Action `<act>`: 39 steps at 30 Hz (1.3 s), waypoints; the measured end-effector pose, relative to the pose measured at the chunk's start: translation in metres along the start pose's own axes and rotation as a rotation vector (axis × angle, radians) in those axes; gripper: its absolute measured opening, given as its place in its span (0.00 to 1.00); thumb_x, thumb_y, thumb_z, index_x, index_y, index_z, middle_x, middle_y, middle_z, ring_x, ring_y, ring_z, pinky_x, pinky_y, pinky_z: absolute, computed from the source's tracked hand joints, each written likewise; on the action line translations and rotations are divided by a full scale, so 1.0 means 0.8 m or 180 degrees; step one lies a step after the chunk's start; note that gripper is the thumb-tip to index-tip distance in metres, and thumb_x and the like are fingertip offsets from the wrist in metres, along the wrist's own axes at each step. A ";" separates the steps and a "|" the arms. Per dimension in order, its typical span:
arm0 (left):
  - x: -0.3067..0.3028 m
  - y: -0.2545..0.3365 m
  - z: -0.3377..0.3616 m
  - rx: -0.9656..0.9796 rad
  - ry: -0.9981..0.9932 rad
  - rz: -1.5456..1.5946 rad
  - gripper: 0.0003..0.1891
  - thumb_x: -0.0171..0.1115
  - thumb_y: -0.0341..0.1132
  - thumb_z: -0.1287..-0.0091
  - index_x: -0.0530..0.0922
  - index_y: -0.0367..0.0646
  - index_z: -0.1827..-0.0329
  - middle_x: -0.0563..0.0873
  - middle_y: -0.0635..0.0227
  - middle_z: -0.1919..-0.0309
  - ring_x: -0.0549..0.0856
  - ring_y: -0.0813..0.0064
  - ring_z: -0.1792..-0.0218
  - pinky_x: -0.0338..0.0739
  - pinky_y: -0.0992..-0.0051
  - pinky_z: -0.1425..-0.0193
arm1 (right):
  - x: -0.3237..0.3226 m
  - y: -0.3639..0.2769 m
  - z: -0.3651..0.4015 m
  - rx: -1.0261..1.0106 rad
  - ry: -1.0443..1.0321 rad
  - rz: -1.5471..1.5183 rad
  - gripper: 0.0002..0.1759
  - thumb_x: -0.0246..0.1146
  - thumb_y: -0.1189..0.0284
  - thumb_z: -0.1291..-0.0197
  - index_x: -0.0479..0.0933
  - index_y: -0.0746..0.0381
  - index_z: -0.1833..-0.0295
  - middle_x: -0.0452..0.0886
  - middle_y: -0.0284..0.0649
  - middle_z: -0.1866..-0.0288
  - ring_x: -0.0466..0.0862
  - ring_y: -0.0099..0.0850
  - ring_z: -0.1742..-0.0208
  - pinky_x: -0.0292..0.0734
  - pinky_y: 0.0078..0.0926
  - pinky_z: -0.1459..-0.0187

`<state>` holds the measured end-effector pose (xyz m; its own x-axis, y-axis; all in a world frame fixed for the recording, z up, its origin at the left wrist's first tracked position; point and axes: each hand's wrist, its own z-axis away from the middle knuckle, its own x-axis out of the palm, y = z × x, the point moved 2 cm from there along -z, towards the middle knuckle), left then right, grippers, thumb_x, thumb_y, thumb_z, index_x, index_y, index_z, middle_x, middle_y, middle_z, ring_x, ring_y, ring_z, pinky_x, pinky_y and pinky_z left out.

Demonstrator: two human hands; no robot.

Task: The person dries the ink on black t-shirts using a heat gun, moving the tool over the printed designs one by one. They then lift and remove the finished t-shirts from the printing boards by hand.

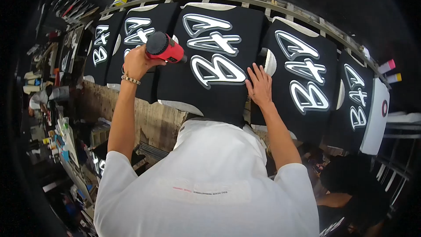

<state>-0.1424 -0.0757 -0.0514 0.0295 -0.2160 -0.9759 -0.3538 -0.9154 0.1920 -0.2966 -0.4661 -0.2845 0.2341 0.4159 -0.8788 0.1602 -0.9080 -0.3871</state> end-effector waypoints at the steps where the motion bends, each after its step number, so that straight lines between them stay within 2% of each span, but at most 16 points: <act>1: 0.000 -0.001 0.003 -0.0059 -0.0081 -0.0038 0.31 0.88 0.56 0.57 0.90 0.48 0.52 0.93 0.62 0.64 0.92 0.53 0.59 0.86 0.57 0.55 | -0.002 0.002 -0.002 -0.0027 -0.0075 0.0018 0.30 0.64 0.61 0.24 0.75 0.56 0.21 0.68 0.45 0.14 0.66 0.50 0.15 0.60 0.53 0.21; 11: 0.021 0.044 0.026 -0.0346 0.0113 0.0192 0.30 0.89 0.55 0.57 0.91 0.49 0.53 0.93 0.61 0.65 0.92 0.52 0.60 0.84 0.57 0.56 | -0.005 0.007 0.002 -0.0252 -0.0114 0.0067 0.28 0.64 0.60 0.24 0.77 0.55 0.23 0.70 0.40 0.15 0.69 0.46 0.16 0.60 0.51 0.22; 15: 0.012 0.043 0.045 -0.0493 -0.0047 0.0185 0.30 0.88 0.56 0.56 0.91 0.48 0.54 0.93 0.60 0.66 0.92 0.52 0.61 0.84 0.57 0.56 | -0.003 0.009 0.002 -0.0292 -0.0092 0.0093 0.28 0.63 0.60 0.24 0.77 0.55 0.23 0.70 0.41 0.15 0.69 0.46 0.16 0.61 0.51 0.22; 18: 0.004 0.043 0.059 -0.0585 -0.0068 -0.0058 0.30 0.87 0.58 0.55 0.91 0.47 0.55 0.93 0.60 0.66 0.92 0.53 0.61 0.85 0.57 0.56 | 0.001 0.008 0.001 -0.0258 -0.0128 0.0026 0.28 0.63 0.60 0.24 0.76 0.55 0.22 0.70 0.41 0.15 0.69 0.47 0.16 0.60 0.54 0.20; 20: 0.011 0.033 0.065 -0.0844 0.0174 -0.0111 0.32 0.87 0.61 0.56 0.91 0.46 0.56 0.93 0.59 0.67 0.92 0.52 0.61 0.85 0.57 0.55 | -0.001 0.009 0.002 -0.0243 -0.0138 0.0051 0.28 0.63 0.60 0.24 0.76 0.55 0.22 0.70 0.42 0.15 0.69 0.48 0.16 0.57 0.57 0.17; 23: 0.009 0.021 0.069 -0.0758 0.0093 -0.0020 0.32 0.89 0.60 0.57 0.91 0.43 0.60 0.93 0.59 0.68 0.92 0.52 0.63 0.85 0.58 0.56 | 0.001 0.012 0.002 -0.0276 -0.0162 0.0077 0.29 0.63 0.60 0.24 0.75 0.55 0.22 0.70 0.42 0.15 0.69 0.48 0.17 0.56 0.59 0.16; 26: 0.012 0.023 0.078 -0.0905 0.0106 -0.0187 0.34 0.87 0.63 0.59 0.91 0.45 0.58 0.93 0.59 0.67 0.92 0.51 0.61 0.86 0.57 0.56 | 0.000 0.011 0.001 -0.0246 -0.0203 0.0074 0.29 0.63 0.60 0.24 0.75 0.55 0.22 0.69 0.41 0.15 0.70 0.47 0.17 0.56 0.59 0.16; 39: 0.039 0.070 0.122 -0.0306 0.0215 0.0710 0.30 0.89 0.59 0.58 0.89 0.45 0.62 0.91 0.62 0.71 0.91 0.53 0.65 0.83 0.58 0.60 | 0.000 0.009 0.001 -0.0220 -0.0226 0.0188 0.29 0.62 0.61 0.23 0.74 0.55 0.21 0.68 0.41 0.14 0.69 0.49 0.16 0.55 0.57 0.15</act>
<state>-0.2522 -0.1004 -0.0811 0.0242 -0.4356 -0.8998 -0.2681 -0.8699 0.4139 -0.2960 -0.4724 -0.2873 0.1769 0.3550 -0.9180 0.2145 -0.9242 -0.3161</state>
